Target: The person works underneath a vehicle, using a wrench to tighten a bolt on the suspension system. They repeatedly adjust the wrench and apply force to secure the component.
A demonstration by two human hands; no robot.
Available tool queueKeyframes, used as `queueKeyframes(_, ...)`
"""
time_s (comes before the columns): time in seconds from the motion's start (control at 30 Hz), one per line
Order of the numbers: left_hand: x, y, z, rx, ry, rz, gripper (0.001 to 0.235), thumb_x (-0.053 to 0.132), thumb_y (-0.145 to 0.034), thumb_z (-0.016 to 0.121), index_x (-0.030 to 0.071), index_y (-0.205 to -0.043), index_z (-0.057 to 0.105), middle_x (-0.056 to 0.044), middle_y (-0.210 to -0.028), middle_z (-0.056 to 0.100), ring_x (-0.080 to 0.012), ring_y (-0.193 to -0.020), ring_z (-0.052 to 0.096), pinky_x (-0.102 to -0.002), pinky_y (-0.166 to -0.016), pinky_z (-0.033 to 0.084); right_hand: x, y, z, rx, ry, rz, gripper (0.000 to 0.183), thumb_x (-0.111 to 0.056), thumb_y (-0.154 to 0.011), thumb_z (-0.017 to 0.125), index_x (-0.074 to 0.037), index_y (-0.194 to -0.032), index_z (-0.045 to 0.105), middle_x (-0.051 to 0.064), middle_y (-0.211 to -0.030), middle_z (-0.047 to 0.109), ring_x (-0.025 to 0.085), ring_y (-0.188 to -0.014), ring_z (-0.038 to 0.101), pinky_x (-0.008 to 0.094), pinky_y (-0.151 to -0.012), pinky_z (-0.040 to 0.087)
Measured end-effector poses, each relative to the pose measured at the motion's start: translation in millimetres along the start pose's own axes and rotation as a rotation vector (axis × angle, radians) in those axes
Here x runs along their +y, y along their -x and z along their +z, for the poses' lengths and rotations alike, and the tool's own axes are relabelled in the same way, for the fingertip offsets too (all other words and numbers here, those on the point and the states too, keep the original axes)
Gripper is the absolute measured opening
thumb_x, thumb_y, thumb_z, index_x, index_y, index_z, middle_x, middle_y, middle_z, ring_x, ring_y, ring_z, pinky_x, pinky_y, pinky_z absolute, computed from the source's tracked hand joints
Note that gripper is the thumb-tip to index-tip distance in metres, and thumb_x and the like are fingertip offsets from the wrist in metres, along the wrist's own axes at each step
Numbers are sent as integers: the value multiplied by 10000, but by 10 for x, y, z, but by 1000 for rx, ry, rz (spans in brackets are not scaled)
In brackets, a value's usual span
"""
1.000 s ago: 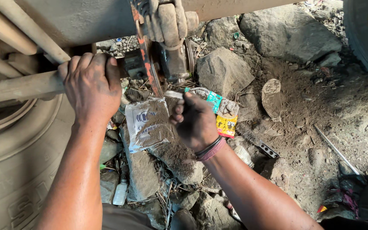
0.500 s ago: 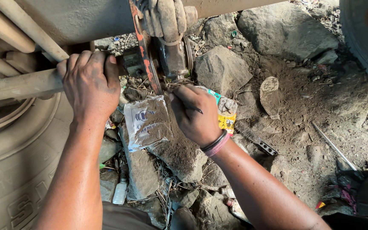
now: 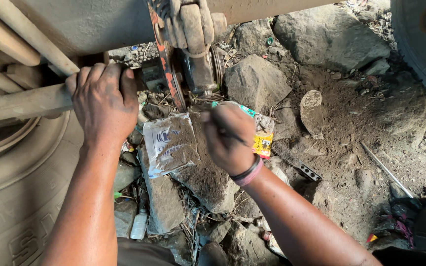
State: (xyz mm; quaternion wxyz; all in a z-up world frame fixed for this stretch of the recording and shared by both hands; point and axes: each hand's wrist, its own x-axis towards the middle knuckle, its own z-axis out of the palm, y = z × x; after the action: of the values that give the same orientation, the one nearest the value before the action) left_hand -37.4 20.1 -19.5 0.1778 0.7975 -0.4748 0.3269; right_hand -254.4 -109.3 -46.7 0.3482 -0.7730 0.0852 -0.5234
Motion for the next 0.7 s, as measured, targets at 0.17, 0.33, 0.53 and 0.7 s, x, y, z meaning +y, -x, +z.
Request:
queueKeyframes(0.17, 12, -12, 4, -1, 14, -10, 270, 199, -1104, 614, 26, -903, 664, -135, -920, 643, -339, -981, 581, -479, -962, 409, 22, -47, 22, -1, 30, 66, 171, -64, -987, 647, -11, -848, 563, 126, -732, 532, 286, -628, 546, 393, -587, 423)
queueKeyframes(0.33, 12, 0, 5, -9, -19, -12, 283, 206, -1108, 614, 23, -897, 662, -135, -915, 647, -346, -988, 584, -480, -951, 408, 18, -61, 44, -90, 42, 22, 128, -64, -1006, 654, -7, -907, 595, 129, -777, 556, 299, -675, 571, 409, -615, 439)
queueKeyframes(0.53, 19, 2, -17, -13, 17, -16, 267, 215, -1099, 617, 23, -923, 674, -143, -932, 654, -350, -997, 579, -481, -947, 399, 19, -23, 13, -54, 1, 34, 158, -22, -975, 655, -21, -837, 577, 101, -710, 517, 237, -597, 525, 381, -570, 403)
queueKeyframes(0.7, 40, -16, -46, 25, 35, -31, 234, 231, -1091, 636, 27, -997, 702, -146, -1036, 687, -341, -1048, 600, -480, -1001, 407, -107, -65, -48, -4, 57, -67, 139, 14, -938, 663, -20, -827, 587, 101, -708, 526, 232, -604, 528, 375, -585, 391)
